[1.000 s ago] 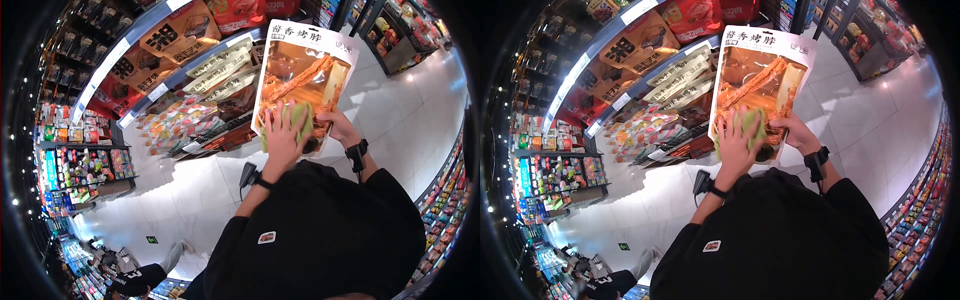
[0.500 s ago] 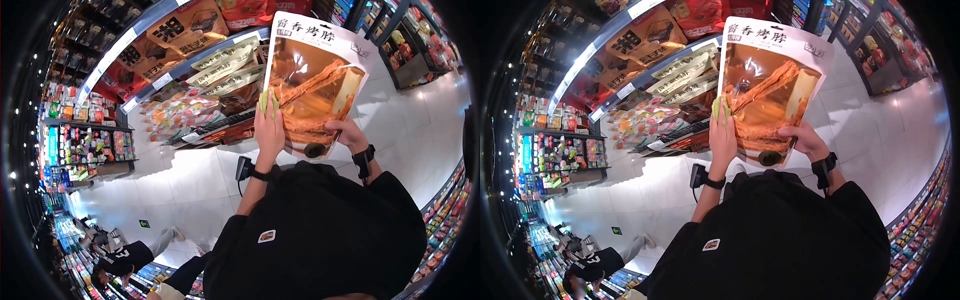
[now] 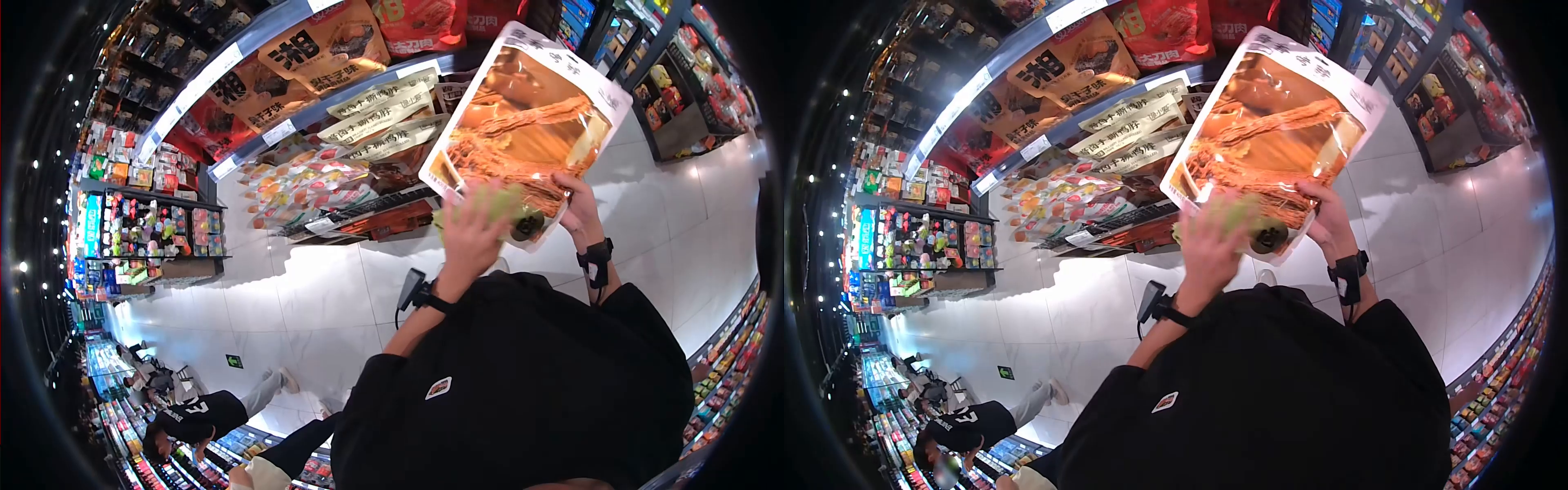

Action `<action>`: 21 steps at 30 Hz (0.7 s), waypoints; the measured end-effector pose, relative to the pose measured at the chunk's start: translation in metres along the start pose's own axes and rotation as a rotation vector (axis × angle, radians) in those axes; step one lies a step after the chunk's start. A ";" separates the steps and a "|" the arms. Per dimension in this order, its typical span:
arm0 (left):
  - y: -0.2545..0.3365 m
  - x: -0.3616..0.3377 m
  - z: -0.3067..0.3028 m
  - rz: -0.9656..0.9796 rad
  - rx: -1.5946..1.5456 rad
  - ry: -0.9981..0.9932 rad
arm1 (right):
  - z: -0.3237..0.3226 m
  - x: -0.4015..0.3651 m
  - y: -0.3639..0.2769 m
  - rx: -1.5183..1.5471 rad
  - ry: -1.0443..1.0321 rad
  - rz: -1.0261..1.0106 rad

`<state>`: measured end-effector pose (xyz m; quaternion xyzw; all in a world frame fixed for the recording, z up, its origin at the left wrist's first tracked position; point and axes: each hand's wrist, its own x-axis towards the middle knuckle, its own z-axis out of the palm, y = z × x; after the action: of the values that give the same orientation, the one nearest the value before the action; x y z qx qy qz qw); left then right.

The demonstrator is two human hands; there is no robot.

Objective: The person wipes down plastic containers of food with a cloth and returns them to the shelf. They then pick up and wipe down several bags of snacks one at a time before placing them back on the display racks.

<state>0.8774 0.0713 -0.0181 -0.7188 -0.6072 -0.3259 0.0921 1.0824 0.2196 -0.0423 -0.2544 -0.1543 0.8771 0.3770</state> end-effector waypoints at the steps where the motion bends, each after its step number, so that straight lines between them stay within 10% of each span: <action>1: -0.008 0.004 -0.009 -0.133 -0.046 0.088 | 0.011 -0.007 -0.001 0.069 -0.087 -0.012; 10: -0.043 0.059 -0.039 -0.578 -1.096 0.757 | -0.021 -0.010 0.040 0.210 -0.027 -0.017; 14: -0.071 0.026 0.013 -0.844 -1.957 0.019 | -0.025 -0.009 0.038 0.160 -0.235 0.241; 21: -0.042 0.014 -0.003 -1.000 -2.181 -0.093 | -0.012 -0.018 0.023 -0.230 0.015 0.268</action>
<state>0.8379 0.0917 -0.0190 -0.1141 -0.2263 -0.6419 -0.7237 1.0869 0.1917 -0.0570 -0.3209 -0.2154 0.8941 0.2263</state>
